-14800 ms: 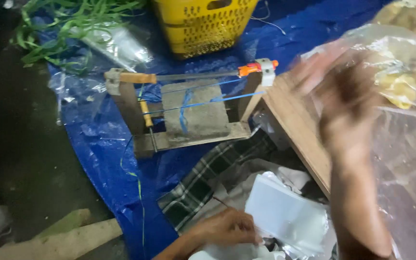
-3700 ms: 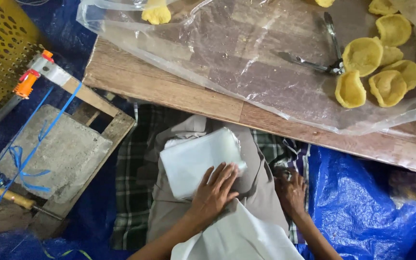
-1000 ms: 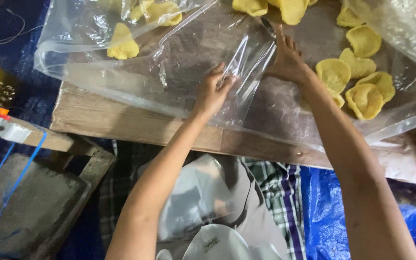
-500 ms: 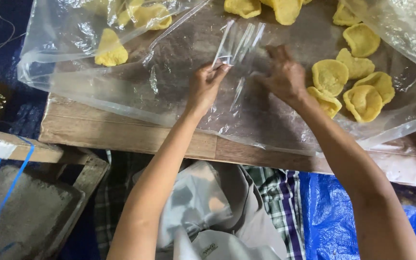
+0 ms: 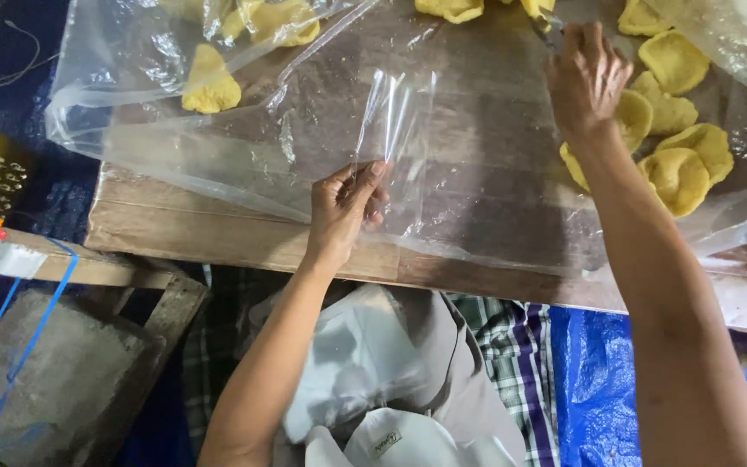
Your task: Manually filling plastic bags with yellow crackers and sealing them using a heat sealer.
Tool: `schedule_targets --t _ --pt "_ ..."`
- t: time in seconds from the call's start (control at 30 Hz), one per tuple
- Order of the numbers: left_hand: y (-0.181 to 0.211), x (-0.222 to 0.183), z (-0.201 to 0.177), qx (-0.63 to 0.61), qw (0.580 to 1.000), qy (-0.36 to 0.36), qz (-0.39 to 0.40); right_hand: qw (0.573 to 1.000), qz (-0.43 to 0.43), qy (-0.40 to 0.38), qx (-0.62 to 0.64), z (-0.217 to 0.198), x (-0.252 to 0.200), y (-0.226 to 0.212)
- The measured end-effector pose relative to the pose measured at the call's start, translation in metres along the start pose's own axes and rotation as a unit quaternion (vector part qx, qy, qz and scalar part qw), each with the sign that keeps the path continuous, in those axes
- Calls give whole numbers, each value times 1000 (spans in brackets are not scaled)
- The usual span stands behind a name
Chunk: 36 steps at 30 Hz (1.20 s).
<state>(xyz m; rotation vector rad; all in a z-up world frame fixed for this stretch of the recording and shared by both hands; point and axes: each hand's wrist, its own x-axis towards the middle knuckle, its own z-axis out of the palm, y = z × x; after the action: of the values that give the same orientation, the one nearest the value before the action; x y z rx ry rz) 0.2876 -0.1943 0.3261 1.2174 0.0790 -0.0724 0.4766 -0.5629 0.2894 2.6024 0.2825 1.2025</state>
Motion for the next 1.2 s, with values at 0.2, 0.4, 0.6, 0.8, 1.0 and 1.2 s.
schedule_targets --t 0.2,0.4,0.6,0.8,1.0,1.2 --pt "8 -1 -35 21 993 -114 -33 791 217 -235 521 -174 21 -22" --pt "34 -17 -44 66 982 -179 5 588 153 -350 713 -234 18 18" --pt "45 -42 -54 173 953 -207 140 643 80 -478 593 -266 20 19" --pt "38 -85 -36 129 960 -204 144 655 96 -498 561 -296 8 -1" --pt "30 -101 -46 68 960 -268 52 717 50 -625 304 -316 17 0" --pt "22 -101 -49 24 893 -449 11 702 -7 -664 258 -344 28 -34"
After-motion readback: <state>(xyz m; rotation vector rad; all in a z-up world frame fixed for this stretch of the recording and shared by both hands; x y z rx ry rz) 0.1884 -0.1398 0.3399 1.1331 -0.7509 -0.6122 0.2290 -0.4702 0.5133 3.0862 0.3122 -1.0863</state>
